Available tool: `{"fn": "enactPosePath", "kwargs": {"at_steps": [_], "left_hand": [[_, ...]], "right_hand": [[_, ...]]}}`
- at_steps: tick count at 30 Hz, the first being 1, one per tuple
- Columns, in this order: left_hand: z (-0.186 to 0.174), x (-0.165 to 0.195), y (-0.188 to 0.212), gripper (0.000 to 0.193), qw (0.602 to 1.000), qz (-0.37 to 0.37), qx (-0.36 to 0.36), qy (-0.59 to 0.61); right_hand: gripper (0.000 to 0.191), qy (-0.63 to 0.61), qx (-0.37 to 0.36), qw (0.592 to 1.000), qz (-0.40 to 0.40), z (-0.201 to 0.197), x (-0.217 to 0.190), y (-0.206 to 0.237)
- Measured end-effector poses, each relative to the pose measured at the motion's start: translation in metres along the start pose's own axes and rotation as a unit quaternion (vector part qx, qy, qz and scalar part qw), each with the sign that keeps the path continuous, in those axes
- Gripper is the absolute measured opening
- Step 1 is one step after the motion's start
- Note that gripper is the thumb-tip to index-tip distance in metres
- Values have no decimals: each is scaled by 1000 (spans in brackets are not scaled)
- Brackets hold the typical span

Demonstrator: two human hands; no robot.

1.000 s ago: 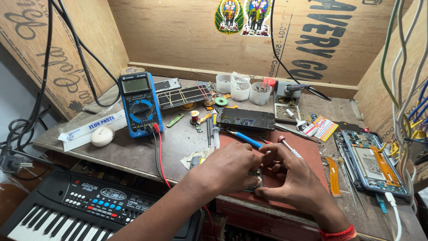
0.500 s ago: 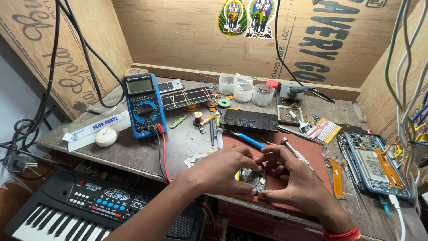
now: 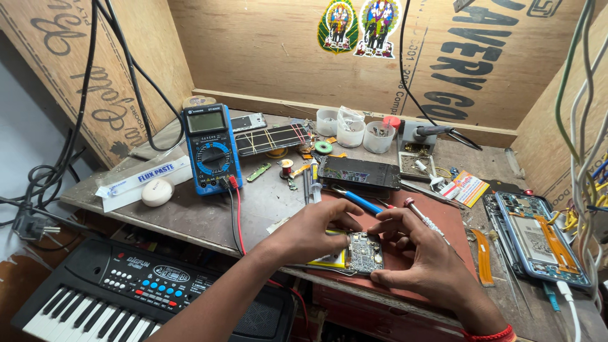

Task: The person works at a cluttered repair bench on a disassembled smartphone motherboard. They use a soldering iron to work on the board, hold it steady with one hand, reposition it, and use a multimeter with probes to test the board, handling the battery and other phone components.

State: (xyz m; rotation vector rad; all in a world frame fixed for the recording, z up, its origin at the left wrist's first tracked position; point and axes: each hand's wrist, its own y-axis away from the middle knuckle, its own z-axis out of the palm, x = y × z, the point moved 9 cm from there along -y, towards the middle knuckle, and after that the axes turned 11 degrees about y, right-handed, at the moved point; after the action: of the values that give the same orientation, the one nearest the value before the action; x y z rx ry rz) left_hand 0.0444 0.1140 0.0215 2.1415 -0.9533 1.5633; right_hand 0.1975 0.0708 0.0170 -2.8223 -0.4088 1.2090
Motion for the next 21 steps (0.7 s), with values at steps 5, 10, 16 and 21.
{"fn": "enactPosePath", "kwargs": {"at_steps": [5, 10, 16, 21], "left_hand": [[-3, -7, -6, 52, 999, -26, 27, 5], [-2, -16, -12, 52, 995, -57, 42, 67], [-2, -25, -19, 56, 988, -74, 43, 126], [-2, -25, -22, 60, 990, -78, 43, 112]], "right_hand": [[81, 19, -11, 1000, 15, 1, 2, 2], [59, 48, -26, 995, -87, 5, -18, 5], [54, 101, -10, 988, -118, 6, -21, 5], [53, 111, -1, 984, -139, 9, -20, 6]]}}
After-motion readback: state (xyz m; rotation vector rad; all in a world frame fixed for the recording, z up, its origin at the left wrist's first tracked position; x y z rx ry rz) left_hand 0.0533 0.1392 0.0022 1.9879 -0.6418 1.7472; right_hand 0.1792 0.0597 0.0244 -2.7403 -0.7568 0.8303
